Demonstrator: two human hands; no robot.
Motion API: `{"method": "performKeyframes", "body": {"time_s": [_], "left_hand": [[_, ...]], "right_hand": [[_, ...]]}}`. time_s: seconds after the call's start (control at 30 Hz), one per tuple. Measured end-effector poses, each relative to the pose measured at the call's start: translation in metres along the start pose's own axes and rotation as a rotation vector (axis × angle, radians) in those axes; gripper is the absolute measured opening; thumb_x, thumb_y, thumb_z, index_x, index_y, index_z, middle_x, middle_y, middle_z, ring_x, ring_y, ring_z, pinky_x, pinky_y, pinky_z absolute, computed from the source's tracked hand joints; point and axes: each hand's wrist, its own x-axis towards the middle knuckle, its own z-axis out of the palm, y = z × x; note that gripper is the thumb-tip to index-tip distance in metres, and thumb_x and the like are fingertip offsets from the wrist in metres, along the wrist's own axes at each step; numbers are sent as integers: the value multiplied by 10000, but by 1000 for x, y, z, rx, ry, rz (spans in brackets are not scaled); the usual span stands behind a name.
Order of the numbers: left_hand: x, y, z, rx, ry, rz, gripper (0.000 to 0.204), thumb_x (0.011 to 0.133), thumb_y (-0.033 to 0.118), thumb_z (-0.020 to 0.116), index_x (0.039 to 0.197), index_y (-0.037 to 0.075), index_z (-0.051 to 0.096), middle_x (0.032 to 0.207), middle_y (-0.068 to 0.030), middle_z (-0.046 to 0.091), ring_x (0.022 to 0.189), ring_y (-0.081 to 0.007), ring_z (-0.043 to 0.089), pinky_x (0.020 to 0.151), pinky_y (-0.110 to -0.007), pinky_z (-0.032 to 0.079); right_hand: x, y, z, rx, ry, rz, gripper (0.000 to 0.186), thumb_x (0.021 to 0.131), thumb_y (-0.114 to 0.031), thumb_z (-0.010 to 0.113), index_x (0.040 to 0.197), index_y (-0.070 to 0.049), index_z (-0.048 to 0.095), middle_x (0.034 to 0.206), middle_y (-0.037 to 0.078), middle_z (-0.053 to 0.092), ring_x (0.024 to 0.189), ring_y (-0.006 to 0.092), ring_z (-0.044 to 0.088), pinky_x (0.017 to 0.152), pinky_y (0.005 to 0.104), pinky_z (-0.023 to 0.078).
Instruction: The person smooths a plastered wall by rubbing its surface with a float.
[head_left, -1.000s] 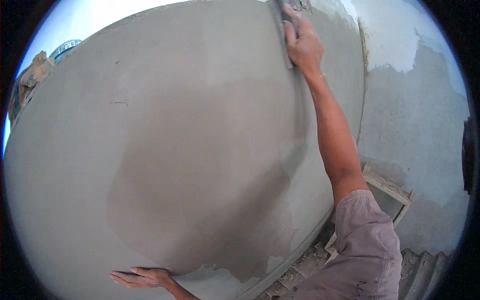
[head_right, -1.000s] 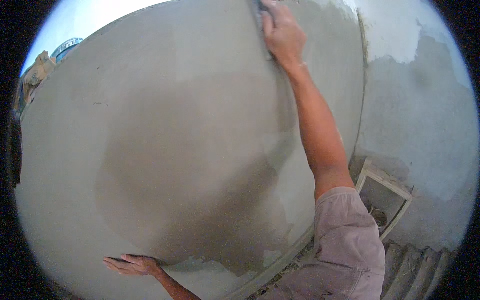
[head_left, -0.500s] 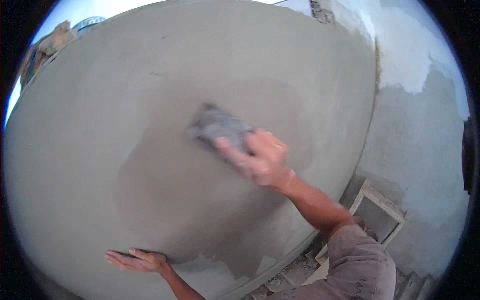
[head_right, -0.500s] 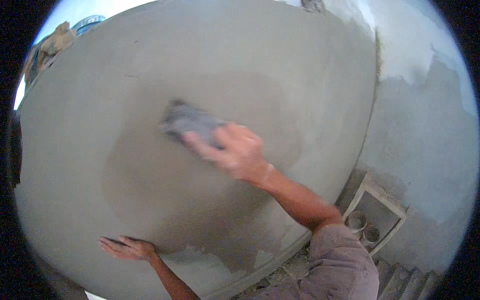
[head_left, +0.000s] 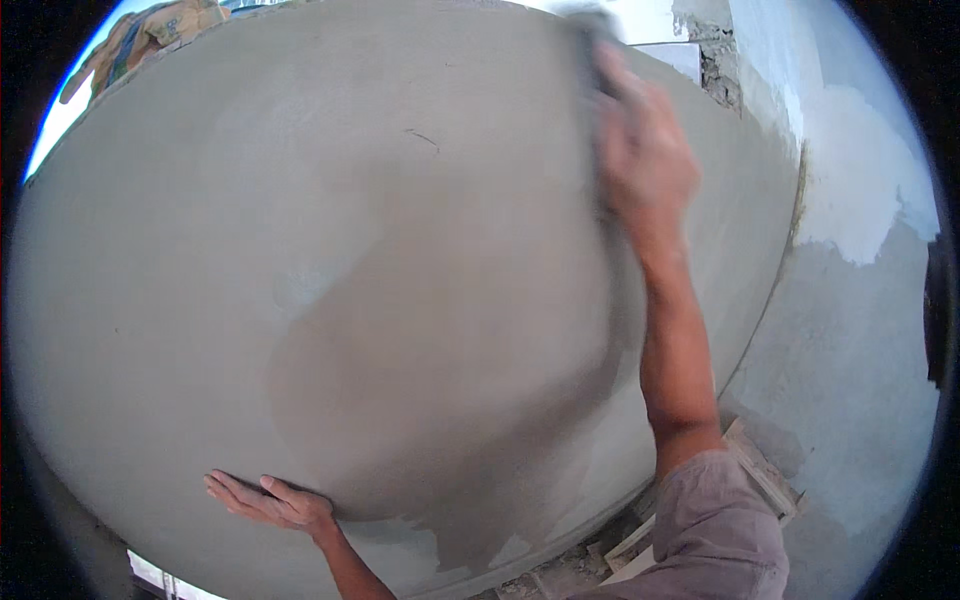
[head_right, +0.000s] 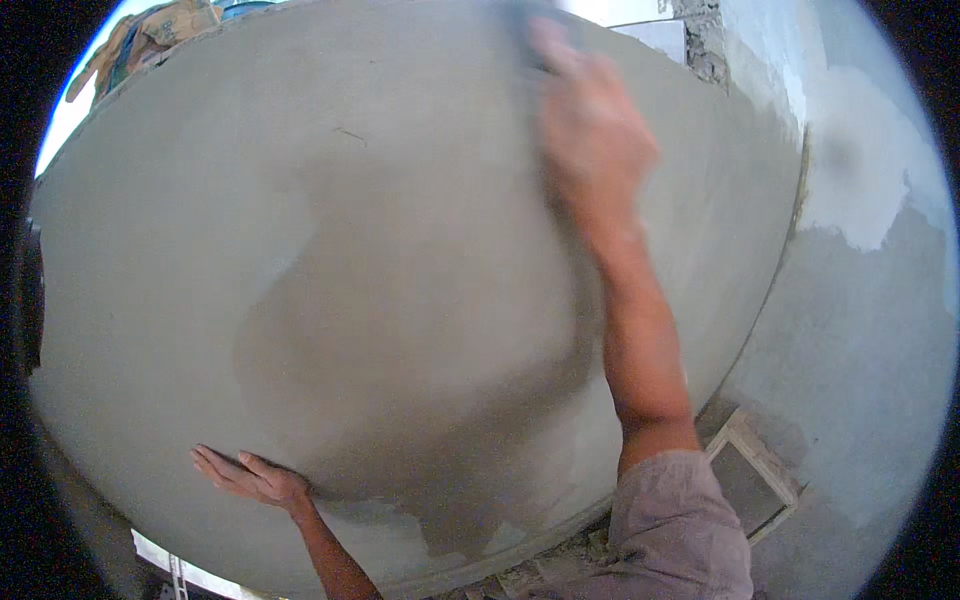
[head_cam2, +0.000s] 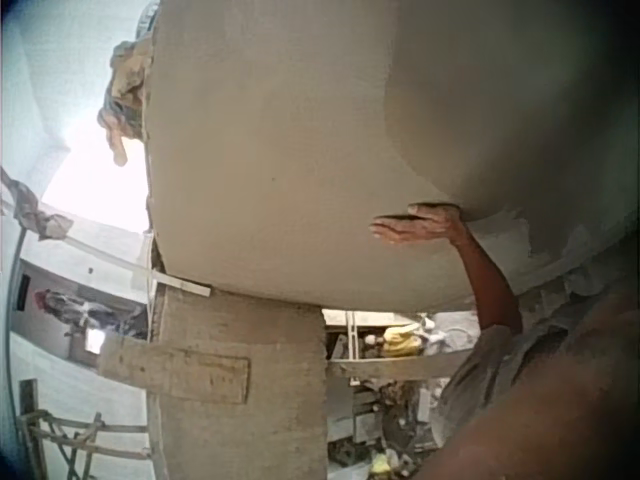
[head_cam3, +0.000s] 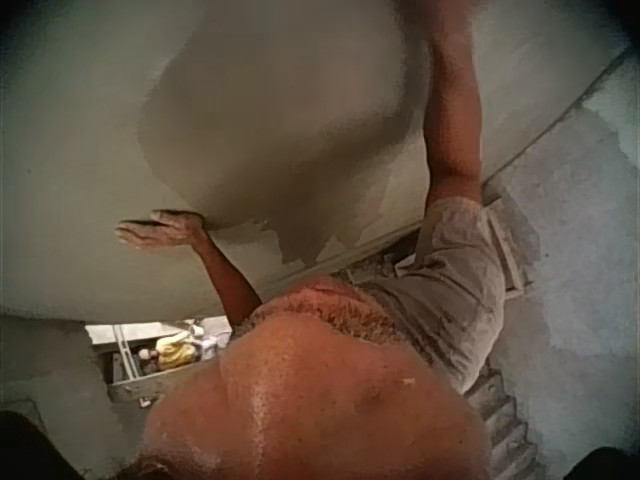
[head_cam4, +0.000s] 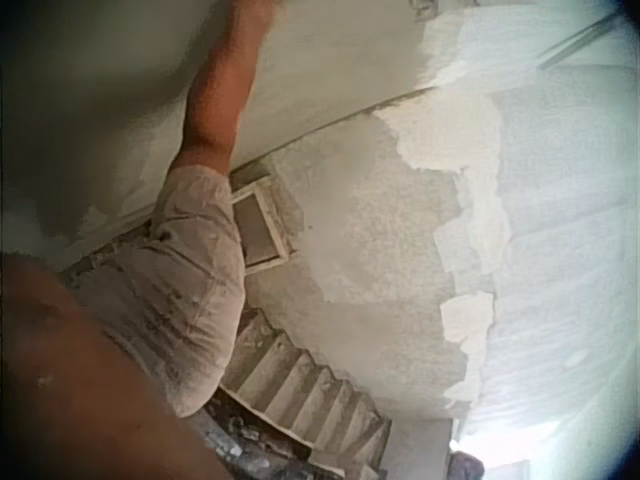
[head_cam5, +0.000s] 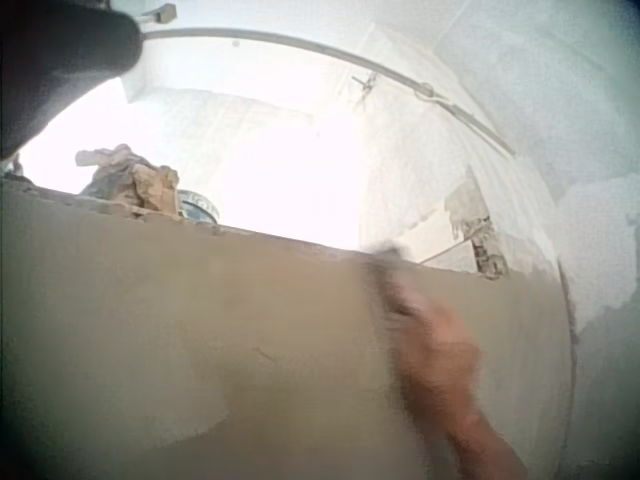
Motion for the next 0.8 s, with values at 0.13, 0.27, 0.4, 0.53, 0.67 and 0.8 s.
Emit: {"method": "performKeyframes", "body": {"time_s": [0.13,0.27,0.4,0.53,0.67,0.8], "left_hand": [[0,0,0,21,15,-7,666,1082,458,345,1569,4,348,1631,-226,288,1514,-394,245,1227,-546,175],[1,-2,-1,28,-2,5,675,1080,453,337,1566,-16,337,1630,-223,294,1520,-392,236,1228,-555,163],[-1,-5,-1,62,-1,0,672,1084,471,335,1567,4,344,1624,-213,326,1515,-381,266,1234,-546,154],[-2,-8,-1,38,-44,-40,719,1071,507,308,1580,-1,309,1648,-194,290,1554,-360,187,1237,-582,65],[-2,-8,-2,56,-46,-58,717,1073,513,303,1576,1,322,1645,-181,304,1551,-355,199,1239,-583,72],[-2,-6,-1,47,-32,-55,719,1072,521,303,1571,4,335,1645,-177,307,1547,-354,210,1241,-585,76]], "right_hand": [[-114,104,-54,-166,15,531,425,990,-144,586,1414,-154,610,1371,64,665,1147,224,680,948,335,521],[-219,84,-84,-234,17,1053,433,1021,-145,543,1449,-83,561,1366,150,656,1182,251,665,956,354,515],[-213,-16,-67,3,-3,462,436,964,-19,578,1397,32,572,1328,226,640,1110,320,641,984,400,489],[-105,-131,-33,194,-312,-156,503,834,21,681,1320,-112,697,779,45,561,614,217,513,564,334,456],[5,-247,9,382,-18,-564,472,849,-175,642,1314,-247,675,866,6,554,745,177,576,595,334,470],[75,-271,38,327,78,-551,433,880,-170,687,1297,-284,683,912,8,635,758,190,624,613,340,500]]}}
